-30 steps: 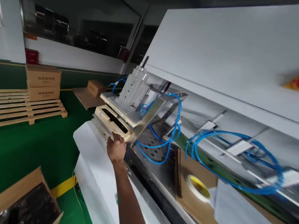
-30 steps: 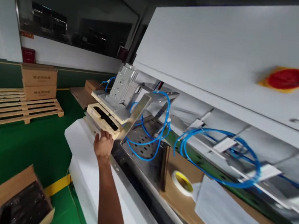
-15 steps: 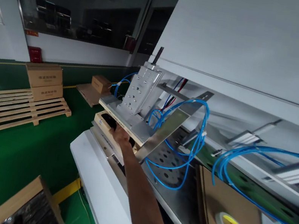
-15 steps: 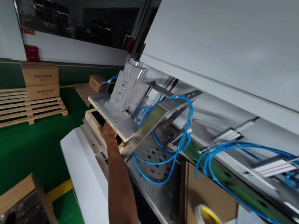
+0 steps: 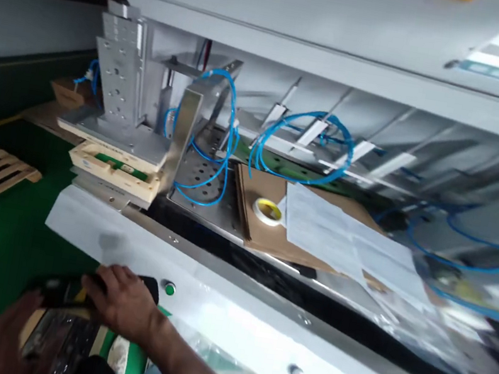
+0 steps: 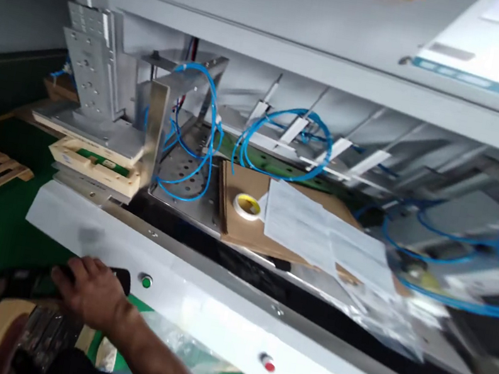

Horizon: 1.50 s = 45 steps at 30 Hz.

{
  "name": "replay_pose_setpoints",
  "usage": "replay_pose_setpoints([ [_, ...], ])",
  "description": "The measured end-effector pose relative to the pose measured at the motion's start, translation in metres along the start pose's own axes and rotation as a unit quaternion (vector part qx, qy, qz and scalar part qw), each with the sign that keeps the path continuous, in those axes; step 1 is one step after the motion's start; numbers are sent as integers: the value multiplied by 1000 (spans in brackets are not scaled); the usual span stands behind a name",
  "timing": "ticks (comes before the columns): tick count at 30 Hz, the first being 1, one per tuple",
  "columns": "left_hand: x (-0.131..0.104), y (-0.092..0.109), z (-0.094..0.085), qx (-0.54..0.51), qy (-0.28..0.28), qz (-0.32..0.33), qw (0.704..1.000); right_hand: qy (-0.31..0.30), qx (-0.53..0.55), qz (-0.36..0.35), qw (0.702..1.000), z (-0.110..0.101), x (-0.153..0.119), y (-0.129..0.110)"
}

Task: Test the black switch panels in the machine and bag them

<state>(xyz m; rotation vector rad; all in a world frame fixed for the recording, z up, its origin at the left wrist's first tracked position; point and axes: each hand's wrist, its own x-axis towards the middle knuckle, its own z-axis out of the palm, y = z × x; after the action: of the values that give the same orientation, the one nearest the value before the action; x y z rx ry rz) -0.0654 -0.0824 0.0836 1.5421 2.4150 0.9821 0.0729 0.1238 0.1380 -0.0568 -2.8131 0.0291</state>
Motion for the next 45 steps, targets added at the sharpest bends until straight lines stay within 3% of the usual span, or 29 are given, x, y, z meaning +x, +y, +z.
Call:
replay_pose_setpoints([
  [2, 16, 6, 13, 16, -20, 73, 997, -10, 19, 21, 1000, -3, -43, -23],
  [5, 29, 25, 35, 32, -116, 210, 970, -33, 24, 84, 996, -19, -91, -43],
  [7, 32, 39, 47, 38, -164, 256, 952, -8, 32, 127, 991, -30, -120, -50],
  [10, 42, 56, 57, 29, -166, 254, 952, 130, 28, 250, 959, -38, -169, -56],
  [13, 63, 76, 59, 23, -109, 184, 977, 257, -69, 433, 861, -35, -224, -49],
  [15, 79, 96, 60, 18, -92, 140, 986, 259, -145, 492, 818, -30, -256, -37],
  [18, 97, 135, 67, -5, -112, 154, 982, 206, -195, 493, 823, -22, -288, -16],
  [24, 114, 210, 110, 24, -86, 333, 939, 194, -193, 481, 833, -11, -309, -6],
  [28, 120, 241, 141, 25, -101, 375, 921, 213, -179, 476, 834, -6, -313, -6],
  [33, 124, 254, 162, 45, -138, 400, 905, 215, -167, 476, 836, -3, -316, -5],
  [45, 132, 259, 173, 32, -149, 414, 897, 235, -162, 453, 845, 3, -323, -3],
])
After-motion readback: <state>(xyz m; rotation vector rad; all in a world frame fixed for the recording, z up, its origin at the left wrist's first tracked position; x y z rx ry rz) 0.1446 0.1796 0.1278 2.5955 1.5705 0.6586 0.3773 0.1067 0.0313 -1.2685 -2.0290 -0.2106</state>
